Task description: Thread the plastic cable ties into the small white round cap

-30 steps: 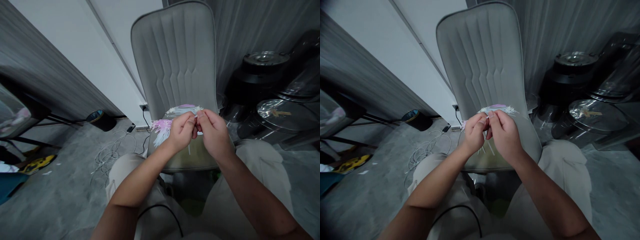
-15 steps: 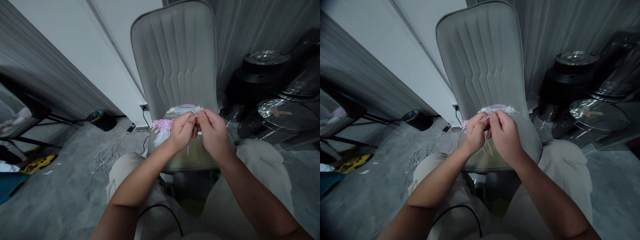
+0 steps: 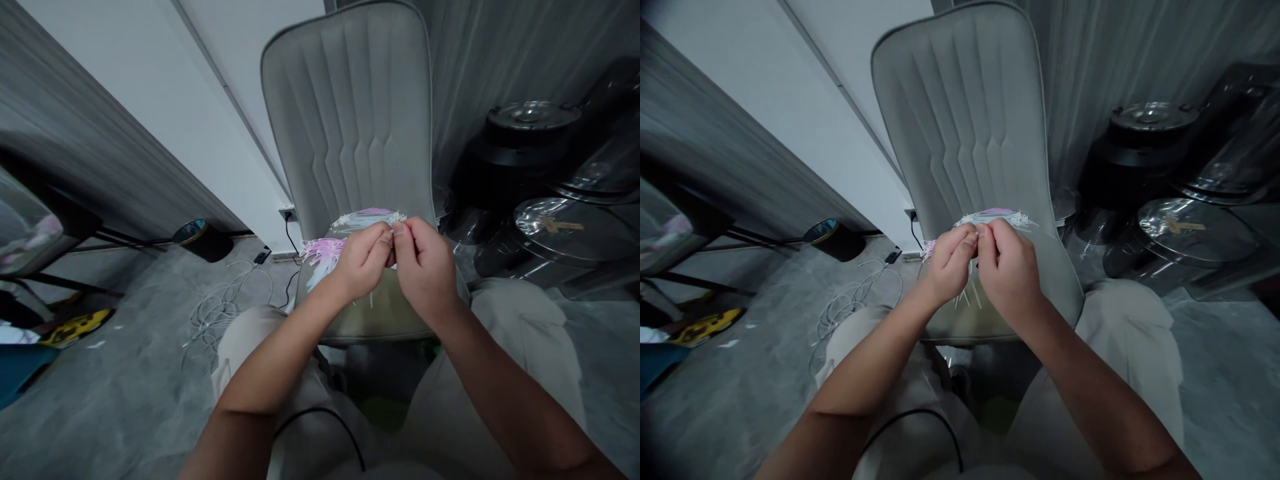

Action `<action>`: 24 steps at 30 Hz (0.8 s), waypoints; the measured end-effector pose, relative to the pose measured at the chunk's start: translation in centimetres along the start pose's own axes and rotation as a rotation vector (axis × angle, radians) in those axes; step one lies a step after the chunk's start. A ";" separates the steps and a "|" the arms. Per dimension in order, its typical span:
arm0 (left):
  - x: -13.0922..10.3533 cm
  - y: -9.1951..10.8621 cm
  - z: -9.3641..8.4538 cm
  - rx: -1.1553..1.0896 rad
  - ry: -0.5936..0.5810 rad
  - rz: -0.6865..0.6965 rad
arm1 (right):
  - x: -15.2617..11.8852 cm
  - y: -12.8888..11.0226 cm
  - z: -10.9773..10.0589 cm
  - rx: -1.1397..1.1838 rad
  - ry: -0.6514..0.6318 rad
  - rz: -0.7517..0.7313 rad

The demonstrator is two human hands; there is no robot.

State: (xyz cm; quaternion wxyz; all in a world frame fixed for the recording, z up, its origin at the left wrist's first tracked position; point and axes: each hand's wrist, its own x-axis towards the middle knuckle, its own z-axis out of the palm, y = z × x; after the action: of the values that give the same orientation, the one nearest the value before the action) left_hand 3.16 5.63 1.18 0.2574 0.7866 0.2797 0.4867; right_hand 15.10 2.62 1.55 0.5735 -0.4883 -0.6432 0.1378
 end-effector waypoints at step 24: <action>-0.1 3.3 -1.3 0.899 0.057 0.259 | 1.9 1.9 -1.5 0.472 -0.319 0.105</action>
State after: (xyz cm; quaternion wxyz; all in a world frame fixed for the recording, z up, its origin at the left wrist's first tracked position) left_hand 2.52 3.35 3.88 -0.1793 0.8348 0.3694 0.3668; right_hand 17.53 4.43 1.76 0.5550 -0.3460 -0.6492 0.3882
